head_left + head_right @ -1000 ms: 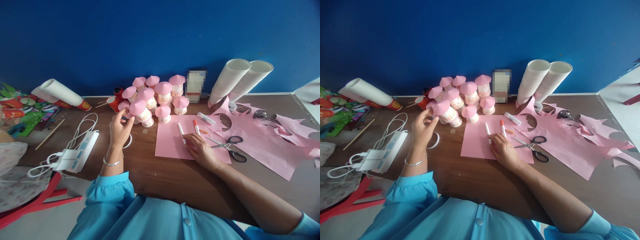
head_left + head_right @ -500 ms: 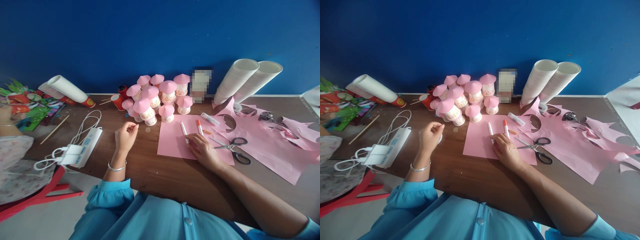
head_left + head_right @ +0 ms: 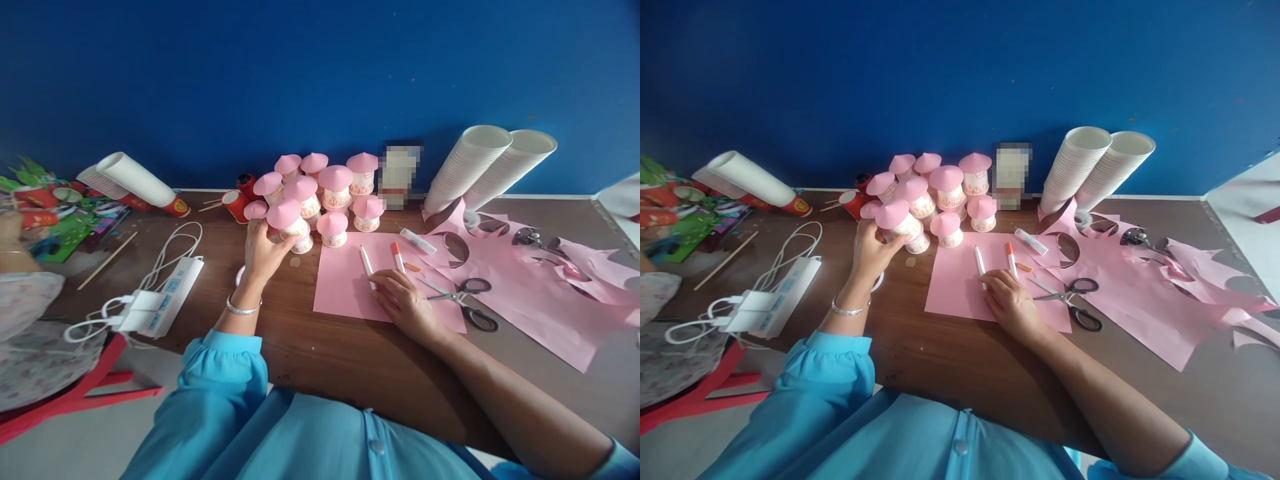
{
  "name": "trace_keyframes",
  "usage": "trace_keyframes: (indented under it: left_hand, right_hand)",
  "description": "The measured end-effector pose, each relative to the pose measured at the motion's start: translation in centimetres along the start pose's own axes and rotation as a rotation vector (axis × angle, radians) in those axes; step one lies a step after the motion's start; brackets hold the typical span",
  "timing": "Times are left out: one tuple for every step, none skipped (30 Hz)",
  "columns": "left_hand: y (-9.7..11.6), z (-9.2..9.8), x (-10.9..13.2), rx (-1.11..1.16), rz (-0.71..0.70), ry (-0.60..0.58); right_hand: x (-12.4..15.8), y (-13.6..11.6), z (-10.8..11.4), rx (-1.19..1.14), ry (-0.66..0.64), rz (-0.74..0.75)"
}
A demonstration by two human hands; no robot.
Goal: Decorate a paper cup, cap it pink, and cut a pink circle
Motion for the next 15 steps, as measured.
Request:
trace_keyframes:
  left_hand:
    - [0.1,-0.2,-0.1,0.008,-0.007,0.001]
    - [0.1,-0.4,-0.1,0.019,-0.013,0.004]
    - [0.0,-0.4,-0.1,0.034,-0.013,0.011]
    - [-0.1,-0.4,-0.1,0.052,-0.009,0.017]
    - [-0.3,-0.3,-0.1,0.076,-0.001,0.023]
    - [-0.6,0.0,-0.1,0.103,0.009,0.029]
    - [-0.9,0.3,-0.1,0.126,0.018,0.035]
    - [-1.2,0.8,-0.1,0.141,0.026,0.042]
    - [-1.6,1.4,-0.3,0.140,0.035,0.051]
    - [-2.0,2.1,-0.4,0.121,0.045,0.070]
    - [-2.4,2.8,-0.7,0.087,0.063,0.086]
    - [-2.9,3.6,-1.0,0.047,0.092,0.108]
    - [-3.5,4.2,-1.3,0.003,0.130,0.122]
    - [-4.0,4.6,-1.6,-0.040,0.171,0.121]
    - [-4.4,4.8,-1.9,-0.076,0.207,0.113]
  right_hand:
    - [0.0,0.0,0.0,0.005,0.002,0.001]
    - [0.0,-0.1,0.1,0.008,0.003,0.003]
    - [-0.1,-0.1,0.1,0.010,0.004,0.006]
    - [-0.1,-0.1,0.1,0.011,0.003,0.008]
    - [-0.1,-0.1,0.1,0.011,0.003,0.010]
    - [-0.1,-0.1,0.1,0.010,0.001,0.011]
    - [-0.1,-0.1,0.1,0.008,-0.001,0.013]
    - [-0.1,-0.1,0.1,0.006,-0.003,0.015]
    - [-0.1,-0.1,0.1,0.004,-0.003,0.017]
    - [-0.1,-0.1,0.1,0.002,-0.003,0.019]
    - [-0.1,-0.2,0.0,0.001,-0.003,0.021]
    - [-0.2,-0.2,0.0,0.000,-0.002,0.022]
    - [-0.2,-0.2,0.0,0.000,-0.002,0.023]
    - [-0.2,-0.2,0.0,0.002,-0.003,0.023]
    - [-0.2,-0.2,0.0,0.004,-0.005,0.023]
Point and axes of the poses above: each hand's wrist, its own x-axis away from the middle knuckle, its own z-axis out of the back of the hand, y = z × x, the point moved 10 cm from there along -x, towards the middle knuckle, and after that the axes turned 4 degrees about x, right-handed, at the moved point
